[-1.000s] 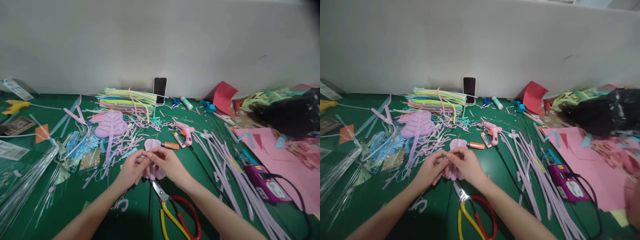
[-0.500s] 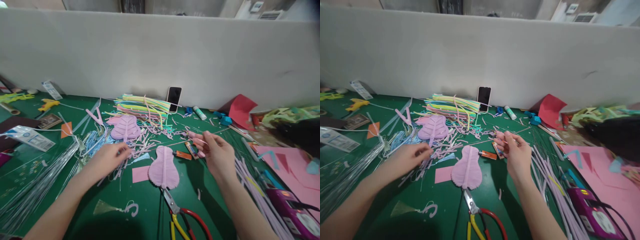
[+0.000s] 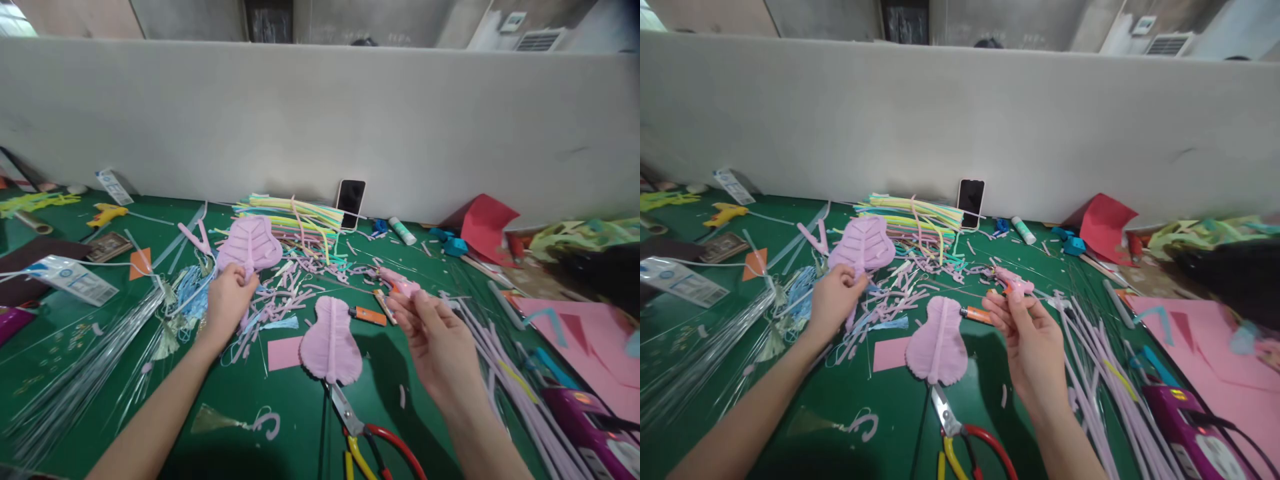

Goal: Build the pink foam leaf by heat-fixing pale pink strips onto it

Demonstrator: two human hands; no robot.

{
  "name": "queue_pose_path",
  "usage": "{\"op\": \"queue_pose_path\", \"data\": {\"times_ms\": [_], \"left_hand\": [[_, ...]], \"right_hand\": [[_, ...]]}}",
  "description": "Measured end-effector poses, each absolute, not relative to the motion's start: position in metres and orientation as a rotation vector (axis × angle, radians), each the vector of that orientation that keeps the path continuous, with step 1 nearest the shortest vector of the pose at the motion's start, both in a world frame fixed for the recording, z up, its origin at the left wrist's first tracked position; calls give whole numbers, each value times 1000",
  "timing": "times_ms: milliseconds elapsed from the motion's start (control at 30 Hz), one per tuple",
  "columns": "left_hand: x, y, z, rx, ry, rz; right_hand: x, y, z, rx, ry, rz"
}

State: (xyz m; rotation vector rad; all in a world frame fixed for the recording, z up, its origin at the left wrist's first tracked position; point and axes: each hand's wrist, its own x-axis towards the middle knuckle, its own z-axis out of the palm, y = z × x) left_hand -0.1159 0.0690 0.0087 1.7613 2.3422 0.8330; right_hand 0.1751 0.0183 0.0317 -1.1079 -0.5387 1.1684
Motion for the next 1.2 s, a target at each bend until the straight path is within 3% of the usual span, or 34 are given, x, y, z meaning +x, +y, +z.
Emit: {"op": "queue_pose_path", "data": {"times_ms": [233,500,933,1200], "left_hand": [[-72,29,-8,2084,2070,1120],[-57,22,-26,2280,1884,1264],[-63,24,-28,2248,1972,1193],[-64,27,-24,2153,2090,970]], "right_hand": [[140,12,40,-916,-566,1169],[121,18,11,-957,-527,1110],[126,16,0,-1081,-559,1073],[127,17,3,-1027,-477,1160]]}}
